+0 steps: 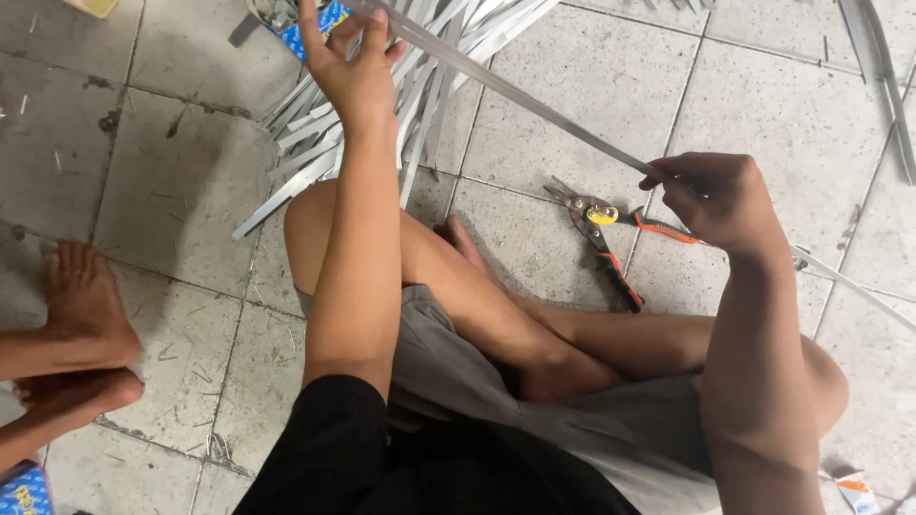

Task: The person sits on the floor and repeatedly cuts long silver metal strips into shorter pieces using tin snips. After each cut, the person places the cut piece onto a growing pile on the floor.

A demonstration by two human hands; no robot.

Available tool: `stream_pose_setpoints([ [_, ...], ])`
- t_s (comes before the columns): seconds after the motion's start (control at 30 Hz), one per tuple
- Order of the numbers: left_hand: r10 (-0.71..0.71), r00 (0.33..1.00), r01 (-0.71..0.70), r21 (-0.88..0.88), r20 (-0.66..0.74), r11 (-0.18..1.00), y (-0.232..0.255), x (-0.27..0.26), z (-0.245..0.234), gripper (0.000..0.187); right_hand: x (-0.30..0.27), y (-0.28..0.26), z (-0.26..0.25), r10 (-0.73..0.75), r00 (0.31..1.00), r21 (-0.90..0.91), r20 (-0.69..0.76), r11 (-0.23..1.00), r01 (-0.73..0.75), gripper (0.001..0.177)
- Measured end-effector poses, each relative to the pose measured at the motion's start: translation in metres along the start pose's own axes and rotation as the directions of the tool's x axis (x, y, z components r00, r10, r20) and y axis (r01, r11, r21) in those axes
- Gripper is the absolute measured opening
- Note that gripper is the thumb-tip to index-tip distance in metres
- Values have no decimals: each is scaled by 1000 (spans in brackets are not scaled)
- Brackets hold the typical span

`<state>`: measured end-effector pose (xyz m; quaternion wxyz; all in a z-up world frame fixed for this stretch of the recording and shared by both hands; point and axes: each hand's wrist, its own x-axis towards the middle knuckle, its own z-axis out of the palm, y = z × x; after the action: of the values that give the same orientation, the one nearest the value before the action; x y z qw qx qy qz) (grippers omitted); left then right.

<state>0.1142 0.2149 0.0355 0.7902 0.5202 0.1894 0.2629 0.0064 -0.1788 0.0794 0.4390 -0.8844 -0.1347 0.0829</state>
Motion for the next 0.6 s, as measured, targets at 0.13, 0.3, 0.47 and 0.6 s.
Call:
stream_pose_setpoints([
  [0.13,55,995,-62,86,80,994,6,0,0,54,0,-4,-2,40,999,12,21,999,-40,29],
  [0.3,179,976,-186,49,123,981,-4,5,-6,37,-1,-10,-4,25,998,-69,49,997,-22,35],
  [0.47,89,977,-56,-169,192,984,2,5,-1,45,-2,-9,-6,53,993,-19,101,998,-52,37],
  [0.6,48,987,-21,-169,153,985,4,0,2,46,-3,-8,-7,33,994,-43,105,999,-29,38],
])
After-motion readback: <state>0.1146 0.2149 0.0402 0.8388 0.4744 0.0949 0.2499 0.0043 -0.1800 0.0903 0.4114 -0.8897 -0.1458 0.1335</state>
